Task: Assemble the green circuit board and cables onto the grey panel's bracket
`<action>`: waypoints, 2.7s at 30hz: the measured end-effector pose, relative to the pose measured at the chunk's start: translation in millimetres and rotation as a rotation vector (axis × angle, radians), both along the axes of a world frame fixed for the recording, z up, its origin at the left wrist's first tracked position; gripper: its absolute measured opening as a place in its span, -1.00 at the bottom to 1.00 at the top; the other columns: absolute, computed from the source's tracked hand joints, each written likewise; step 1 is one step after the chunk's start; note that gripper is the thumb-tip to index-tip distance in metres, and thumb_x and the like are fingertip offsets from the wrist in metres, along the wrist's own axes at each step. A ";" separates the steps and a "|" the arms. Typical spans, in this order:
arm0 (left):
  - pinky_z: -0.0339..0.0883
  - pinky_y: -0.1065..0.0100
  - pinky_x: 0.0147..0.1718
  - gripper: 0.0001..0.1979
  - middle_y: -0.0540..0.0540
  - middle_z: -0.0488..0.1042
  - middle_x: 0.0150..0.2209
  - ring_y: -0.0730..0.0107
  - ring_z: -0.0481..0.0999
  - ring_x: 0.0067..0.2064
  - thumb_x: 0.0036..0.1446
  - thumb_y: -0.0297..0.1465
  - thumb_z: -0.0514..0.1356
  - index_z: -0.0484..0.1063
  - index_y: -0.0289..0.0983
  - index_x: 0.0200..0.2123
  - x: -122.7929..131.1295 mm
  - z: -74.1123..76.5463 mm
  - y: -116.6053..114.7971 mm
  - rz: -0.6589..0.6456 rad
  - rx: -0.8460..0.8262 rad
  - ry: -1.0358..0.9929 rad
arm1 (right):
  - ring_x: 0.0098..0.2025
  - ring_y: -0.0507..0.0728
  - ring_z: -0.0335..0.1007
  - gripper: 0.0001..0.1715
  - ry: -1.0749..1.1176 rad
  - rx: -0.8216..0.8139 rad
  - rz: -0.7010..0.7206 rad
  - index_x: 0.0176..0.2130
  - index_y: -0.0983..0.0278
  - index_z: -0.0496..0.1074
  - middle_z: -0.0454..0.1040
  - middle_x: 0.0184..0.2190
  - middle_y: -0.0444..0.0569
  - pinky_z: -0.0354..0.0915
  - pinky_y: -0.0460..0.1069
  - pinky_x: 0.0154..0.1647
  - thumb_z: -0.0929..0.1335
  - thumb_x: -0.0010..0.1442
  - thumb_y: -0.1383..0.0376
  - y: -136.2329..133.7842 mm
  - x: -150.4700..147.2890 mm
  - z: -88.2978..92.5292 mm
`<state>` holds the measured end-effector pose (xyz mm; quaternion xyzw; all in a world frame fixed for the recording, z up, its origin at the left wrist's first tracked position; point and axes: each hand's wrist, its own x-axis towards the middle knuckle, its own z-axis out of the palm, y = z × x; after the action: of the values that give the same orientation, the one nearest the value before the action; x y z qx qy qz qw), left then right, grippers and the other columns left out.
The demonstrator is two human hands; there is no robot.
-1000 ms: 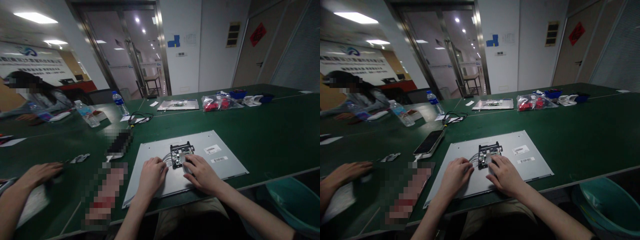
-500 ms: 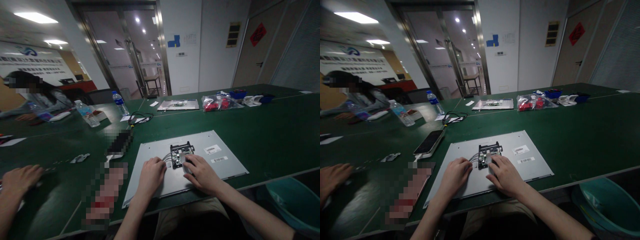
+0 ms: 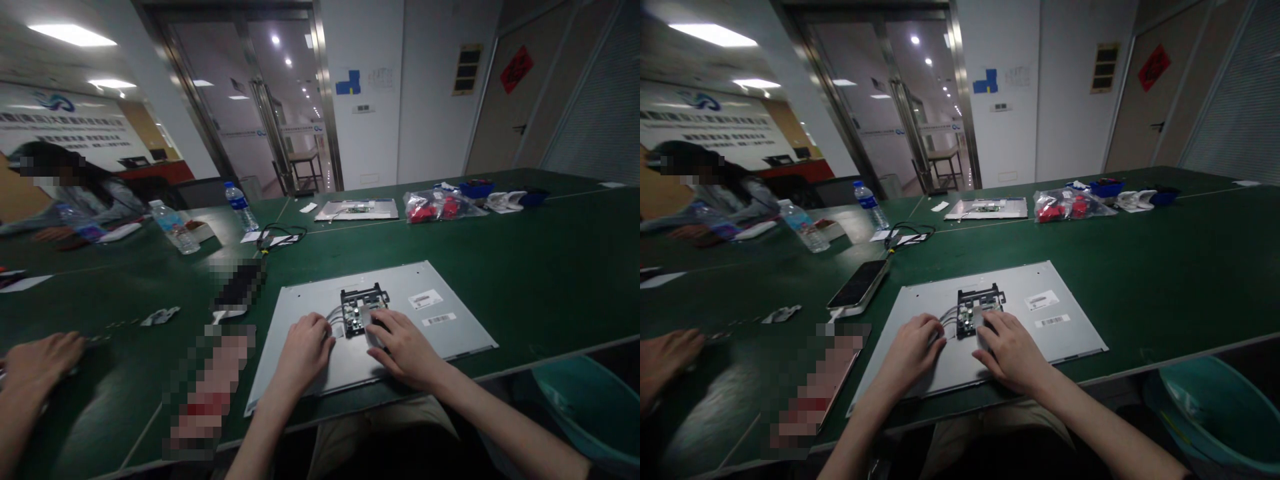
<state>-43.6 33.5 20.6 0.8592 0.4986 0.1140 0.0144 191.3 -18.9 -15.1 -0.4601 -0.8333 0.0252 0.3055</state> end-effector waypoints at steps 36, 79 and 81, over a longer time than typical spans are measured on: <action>0.21 0.21 -0.15 -0.87 -0.12 0.48 -0.24 0.16 0.44 -0.18 0.26 -0.45 0.07 0.42 -0.24 -0.25 14.5 -9.6 5.5 0.052 0.115 -0.002 | 0.22 0.29 0.15 -0.55 -0.003 0.003 -0.001 0.13 0.27 0.30 0.28 0.18 0.14 0.18 0.25 0.21 0.29 0.29 0.18 0.8 1.0 -0.3; 0.23 0.08 -0.14 -0.81 -0.16 0.49 -0.18 0.10 0.39 -0.12 0.23 -0.31 0.14 0.56 -0.18 -0.29 3.8 -5.3 -8.6 0.005 0.205 0.054 | 0.21 0.29 0.17 -0.55 -0.008 0.010 0.010 0.13 0.25 0.31 0.30 0.17 0.14 0.20 0.26 0.20 0.31 0.27 0.19 -0.3 1.4 -0.7; 0.23 0.07 -0.14 -0.81 -0.16 0.49 -0.18 0.08 0.39 -0.12 0.24 -0.32 0.14 0.55 -0.20 -0.27 4.7 -5.7 -9.2 -0.001 0.206 0.071 | 0.22 0.28 0.17 -0.55 -0.010 0.007 0.012 0.13 0.25 0.31 0.29 0.18 0.14 0.19 0.26 0.21 0.31 0.28 0.18 -0.2 1.1 -1.0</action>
<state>-38.9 24.3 14.9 0.8600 0.4838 0.1343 -0.0915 192.4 -19.2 -16.1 -0.4541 -0.8376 0.0220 0.3028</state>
